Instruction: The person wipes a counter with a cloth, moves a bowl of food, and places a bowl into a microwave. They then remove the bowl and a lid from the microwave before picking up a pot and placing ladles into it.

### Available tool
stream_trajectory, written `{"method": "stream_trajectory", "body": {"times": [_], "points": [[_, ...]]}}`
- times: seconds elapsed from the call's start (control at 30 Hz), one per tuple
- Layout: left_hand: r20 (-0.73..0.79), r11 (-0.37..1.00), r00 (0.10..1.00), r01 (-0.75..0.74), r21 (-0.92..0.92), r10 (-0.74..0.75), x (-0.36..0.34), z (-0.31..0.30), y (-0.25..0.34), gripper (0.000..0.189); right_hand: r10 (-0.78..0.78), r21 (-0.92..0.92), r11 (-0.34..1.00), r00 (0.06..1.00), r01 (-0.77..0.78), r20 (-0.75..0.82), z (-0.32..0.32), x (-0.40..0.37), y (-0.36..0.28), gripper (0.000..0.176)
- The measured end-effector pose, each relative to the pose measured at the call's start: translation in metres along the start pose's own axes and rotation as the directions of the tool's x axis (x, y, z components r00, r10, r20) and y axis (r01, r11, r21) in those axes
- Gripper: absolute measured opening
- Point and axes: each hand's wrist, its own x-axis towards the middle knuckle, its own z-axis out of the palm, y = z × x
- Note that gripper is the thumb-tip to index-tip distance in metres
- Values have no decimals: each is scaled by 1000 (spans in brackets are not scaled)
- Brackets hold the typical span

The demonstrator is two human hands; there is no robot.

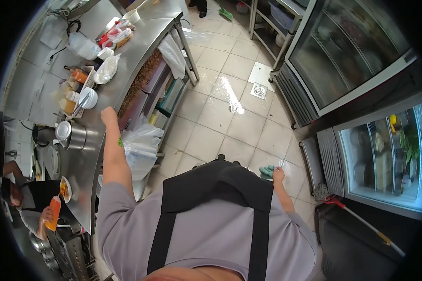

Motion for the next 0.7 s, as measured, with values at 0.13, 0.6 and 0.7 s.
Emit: {"method": "stream_trajectory", "body": {"times": [0.13, 0.6, 0.7], "points": [[0, 1000, 1000, -17, 10, 17, 0, -1, 1, 17, 13, -4, 1000, 999, -13, -42, 0, -2, -2, 20], [-12, 1000, 1000, 0, 25, 0, -4, -5, 4, 18, 66, 40, 997, 997, -65, -42, 3, -6, 5, 16], [-8, 999, 1000, -17, 42, 17, -4, -6, 3, 18, 80, 50, 996, 996, -78, -43, 1, -7, 3, 16]]}}
